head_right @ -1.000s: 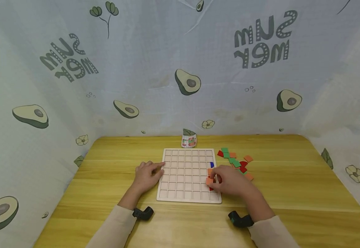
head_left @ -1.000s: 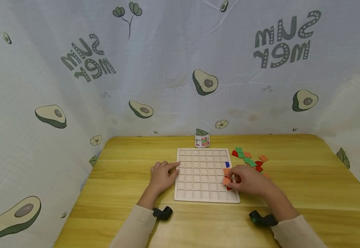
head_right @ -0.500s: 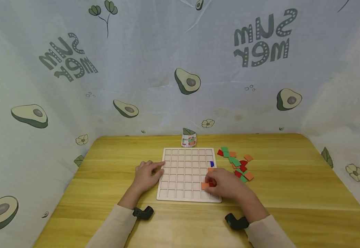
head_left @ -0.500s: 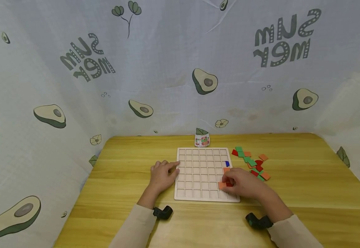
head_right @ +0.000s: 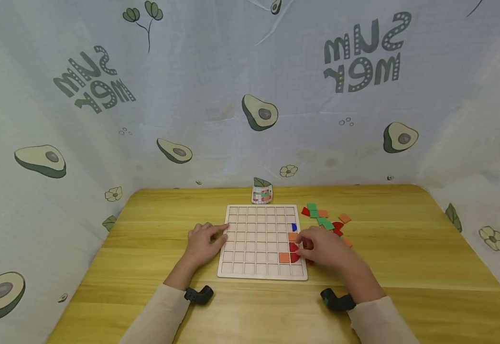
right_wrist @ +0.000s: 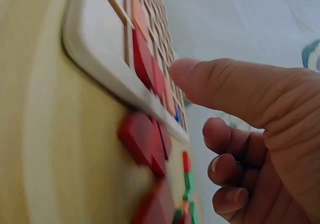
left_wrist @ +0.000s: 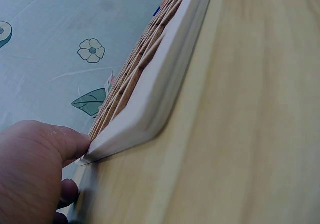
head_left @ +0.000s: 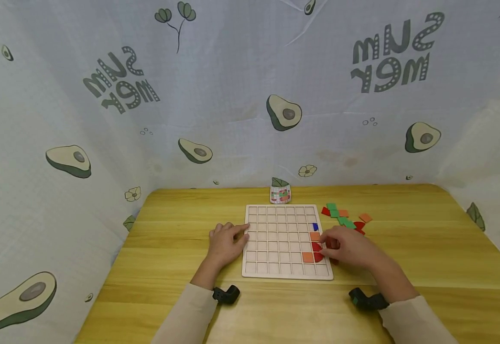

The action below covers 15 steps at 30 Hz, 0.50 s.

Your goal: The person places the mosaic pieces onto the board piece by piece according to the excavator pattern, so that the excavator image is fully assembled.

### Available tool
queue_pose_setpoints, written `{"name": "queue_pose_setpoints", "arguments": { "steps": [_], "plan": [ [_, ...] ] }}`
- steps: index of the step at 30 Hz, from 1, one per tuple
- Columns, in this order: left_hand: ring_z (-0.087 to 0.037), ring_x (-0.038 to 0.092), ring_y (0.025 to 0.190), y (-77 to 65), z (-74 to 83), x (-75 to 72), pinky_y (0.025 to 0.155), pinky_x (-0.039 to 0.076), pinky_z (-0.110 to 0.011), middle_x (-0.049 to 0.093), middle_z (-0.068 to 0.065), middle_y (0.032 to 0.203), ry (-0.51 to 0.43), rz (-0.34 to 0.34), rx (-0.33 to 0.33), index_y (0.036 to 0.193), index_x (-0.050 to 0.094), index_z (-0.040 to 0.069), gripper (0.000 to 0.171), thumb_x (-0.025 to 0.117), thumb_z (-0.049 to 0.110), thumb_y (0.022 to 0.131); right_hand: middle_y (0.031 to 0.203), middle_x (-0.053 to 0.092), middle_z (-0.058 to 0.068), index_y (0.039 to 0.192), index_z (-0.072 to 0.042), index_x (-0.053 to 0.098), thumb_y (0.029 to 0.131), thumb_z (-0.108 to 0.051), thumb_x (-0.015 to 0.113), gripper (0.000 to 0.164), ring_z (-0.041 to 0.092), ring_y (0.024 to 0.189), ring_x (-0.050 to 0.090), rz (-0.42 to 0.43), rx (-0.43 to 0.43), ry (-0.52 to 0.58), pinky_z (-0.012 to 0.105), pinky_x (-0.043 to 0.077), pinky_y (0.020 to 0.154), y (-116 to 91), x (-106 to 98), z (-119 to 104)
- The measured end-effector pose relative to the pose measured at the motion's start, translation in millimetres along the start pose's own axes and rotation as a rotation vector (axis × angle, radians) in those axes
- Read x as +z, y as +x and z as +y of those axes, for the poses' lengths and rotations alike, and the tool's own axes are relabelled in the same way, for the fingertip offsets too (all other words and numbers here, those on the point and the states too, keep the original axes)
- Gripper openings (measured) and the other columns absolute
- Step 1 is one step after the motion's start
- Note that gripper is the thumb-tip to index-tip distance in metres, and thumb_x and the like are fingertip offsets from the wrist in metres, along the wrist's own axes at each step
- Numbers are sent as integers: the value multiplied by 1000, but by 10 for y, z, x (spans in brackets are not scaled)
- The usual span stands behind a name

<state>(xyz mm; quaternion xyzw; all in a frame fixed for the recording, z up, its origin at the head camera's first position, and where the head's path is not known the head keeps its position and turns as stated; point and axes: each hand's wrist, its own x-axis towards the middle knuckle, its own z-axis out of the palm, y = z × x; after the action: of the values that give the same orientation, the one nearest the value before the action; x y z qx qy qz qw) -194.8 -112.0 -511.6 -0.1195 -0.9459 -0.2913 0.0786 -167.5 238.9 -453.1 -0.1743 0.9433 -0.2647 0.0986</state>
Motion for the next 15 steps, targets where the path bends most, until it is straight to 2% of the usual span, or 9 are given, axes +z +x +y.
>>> {"name": "queue_pose_setpoints", "arguments": {
  "steps": [5, 10, 15],
  "plan": [
    [-15, 36, 78, -1, -2, -1, 80, 24, -38, 50, 6, 78, -9, 7, 8, 130, 72, 29, 34, 64, 34, 98, 78, 56, -1, 107, -14, 71, 90, -23, 77, 20, 16, 70, 51, -10, 105, 38, 28, 45, 58, -41, -92, 190],
    [-15, 36, 79, -6, 3, 2, 80, 24, -38, 50, 7, 78, -9, 4, 6, 131, 72, 29, 34, 64, 35, 99, 81, 54, 0, 107, -12, 71, 90, -27, 78, 24, 16, 72, 49, -22, 131, 16, 27, 41, 59, -110, -191, 342],
    [-15, 36, 79, -1, 8, 1, 80, 25, -37, 50, 7, 79, -4, 5, 6, 131, 72, 29, 34, 63, 35, 99, 78, 52, 1, 105, -10, 70, 89, -21, 77, 21, 18, 72, 48, -57, 175, 16, 28, 38, 61, -172, -276, 397]
  ]
}}
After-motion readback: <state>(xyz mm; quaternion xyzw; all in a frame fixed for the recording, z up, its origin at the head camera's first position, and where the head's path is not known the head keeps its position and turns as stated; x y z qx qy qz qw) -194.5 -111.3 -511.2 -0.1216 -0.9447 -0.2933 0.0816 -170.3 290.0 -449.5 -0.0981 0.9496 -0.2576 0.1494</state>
